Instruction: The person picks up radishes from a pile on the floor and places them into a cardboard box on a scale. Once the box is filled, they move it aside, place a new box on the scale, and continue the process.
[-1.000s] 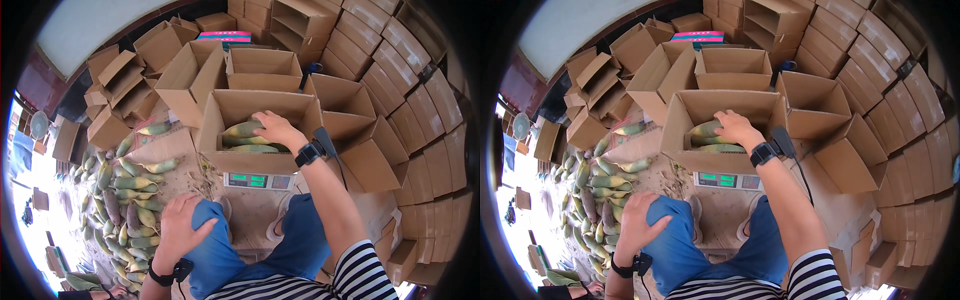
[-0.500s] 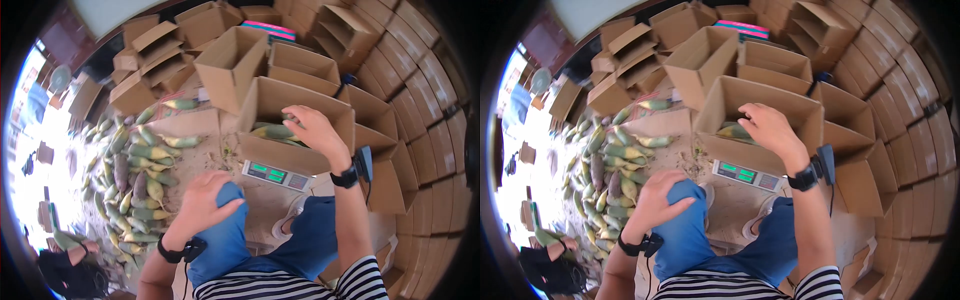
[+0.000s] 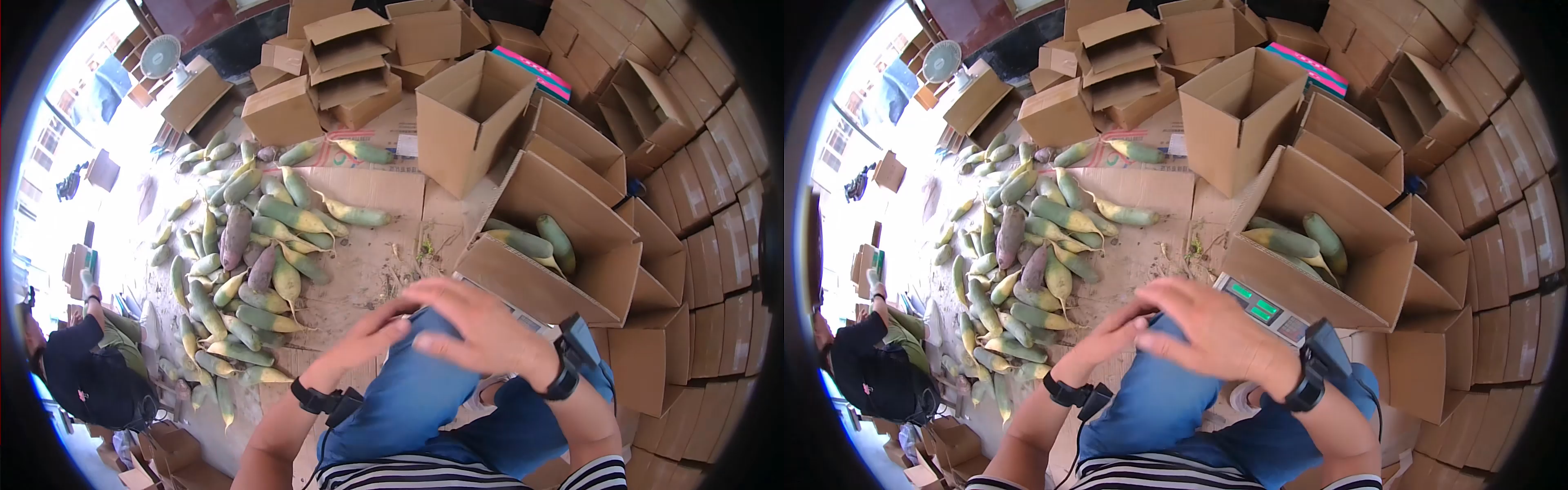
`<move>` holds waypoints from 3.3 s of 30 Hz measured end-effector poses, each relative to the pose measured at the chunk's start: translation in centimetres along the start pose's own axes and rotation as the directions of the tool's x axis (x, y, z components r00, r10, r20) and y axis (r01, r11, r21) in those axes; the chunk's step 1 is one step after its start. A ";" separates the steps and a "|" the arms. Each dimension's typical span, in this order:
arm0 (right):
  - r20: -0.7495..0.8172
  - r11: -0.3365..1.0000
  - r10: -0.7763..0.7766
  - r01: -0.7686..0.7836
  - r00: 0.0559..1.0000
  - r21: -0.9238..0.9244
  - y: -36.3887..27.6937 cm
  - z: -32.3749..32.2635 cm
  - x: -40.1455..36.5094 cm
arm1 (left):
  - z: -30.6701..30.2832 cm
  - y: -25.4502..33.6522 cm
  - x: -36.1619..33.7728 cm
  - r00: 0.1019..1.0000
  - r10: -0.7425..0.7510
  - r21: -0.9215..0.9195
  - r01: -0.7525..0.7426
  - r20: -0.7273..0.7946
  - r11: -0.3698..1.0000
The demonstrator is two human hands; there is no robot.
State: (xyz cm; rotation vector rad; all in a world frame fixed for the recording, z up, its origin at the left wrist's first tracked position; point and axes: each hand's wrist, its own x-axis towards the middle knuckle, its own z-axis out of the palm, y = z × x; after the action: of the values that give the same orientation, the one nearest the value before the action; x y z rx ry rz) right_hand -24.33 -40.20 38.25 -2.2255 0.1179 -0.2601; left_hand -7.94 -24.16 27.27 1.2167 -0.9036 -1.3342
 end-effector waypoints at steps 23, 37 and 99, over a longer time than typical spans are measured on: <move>-0.035 0.988 -0.085 0.080 0.996 -0.133 0.2 3.2 2.6 | -35.5 -17.5 -7.2 0.420 0.034 0.414 0.873 -0.907 0.257; -0.297 0.990 -0.136 0.117 0.945 -0.080 0.4 5.3 1.4 | -21.5 -13.9 -5.6 0.599 -0.574 -0.490 0.320 -0.559 0.811; -0.251 0.980 0.029 0.022 0.968 0.196 -1.1 -1.4 2.6 | -1.1 1.4 3.2 0.972 0.111 0.099 -0.092 -0.209 0.991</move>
State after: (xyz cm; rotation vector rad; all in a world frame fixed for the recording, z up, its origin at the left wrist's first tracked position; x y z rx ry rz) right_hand -22.12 -41.07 40.30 -1.9867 0.2243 -0.5316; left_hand -6.33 -27.35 27.87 1.3366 -0.8647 -1.0683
